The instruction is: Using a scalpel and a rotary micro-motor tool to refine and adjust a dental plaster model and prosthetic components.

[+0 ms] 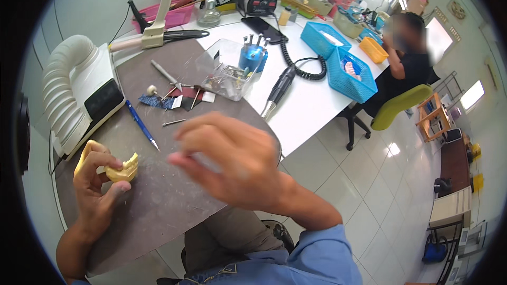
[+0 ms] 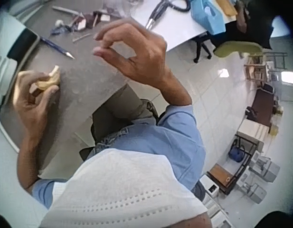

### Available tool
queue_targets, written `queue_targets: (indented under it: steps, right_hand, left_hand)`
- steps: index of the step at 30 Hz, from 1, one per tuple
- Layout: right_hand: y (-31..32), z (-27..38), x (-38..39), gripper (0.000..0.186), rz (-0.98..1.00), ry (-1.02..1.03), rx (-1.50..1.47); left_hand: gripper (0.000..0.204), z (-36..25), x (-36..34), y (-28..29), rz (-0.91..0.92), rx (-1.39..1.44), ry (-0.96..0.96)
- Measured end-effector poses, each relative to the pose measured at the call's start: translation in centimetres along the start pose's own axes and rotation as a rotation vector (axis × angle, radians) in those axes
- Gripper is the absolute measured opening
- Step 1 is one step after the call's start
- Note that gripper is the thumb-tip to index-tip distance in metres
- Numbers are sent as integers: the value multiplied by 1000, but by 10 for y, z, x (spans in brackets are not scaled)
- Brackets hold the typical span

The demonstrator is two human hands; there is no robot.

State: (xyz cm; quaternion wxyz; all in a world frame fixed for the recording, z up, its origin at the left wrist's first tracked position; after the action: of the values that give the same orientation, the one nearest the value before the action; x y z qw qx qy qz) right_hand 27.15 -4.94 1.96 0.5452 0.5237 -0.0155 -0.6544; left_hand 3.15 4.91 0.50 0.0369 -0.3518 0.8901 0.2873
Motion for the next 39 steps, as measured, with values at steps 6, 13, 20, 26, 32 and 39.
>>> queue_targets:
  steps: [6,13,20,26,32,39]
  right_hand:
    - [83,-56,54,11,-423,-328,410]
    - [160,-115,78,51,-493,-843,849]
    - [187,-163,87,49,-252,-1027,961]
    - [210,-179,100,49,-296,-1009,949]
    - [261,-220,115,49,-364,-973,1020]
    - [294,-280,109,51,-367,-996,983]
  left_hand:
    - [33,3,-2,0,47,-31,-16]
    - [35,3,-4,-1,56,-14,41]
    - [36,10,-4,-2,23,-48,59]
    - [38,16,-4,-1,-31,-20,75]
    - [39,19,-9,-5,-48,-27,119]
    - [40,17,-6,-5,-57,-100,97]
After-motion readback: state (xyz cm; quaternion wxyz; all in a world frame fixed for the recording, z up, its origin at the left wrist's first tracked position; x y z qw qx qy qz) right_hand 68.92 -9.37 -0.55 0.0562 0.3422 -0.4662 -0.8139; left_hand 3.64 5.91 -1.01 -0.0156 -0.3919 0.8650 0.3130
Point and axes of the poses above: each hand's wrist, its own x-axis away from the middle knuckle, its own y-axis out of the back of the hand, z = x × y, the point moved 2 cm from there along -x, towards the middle knuckle, and after that the axes turned 11 degrees about z, right-handed, at the moved point
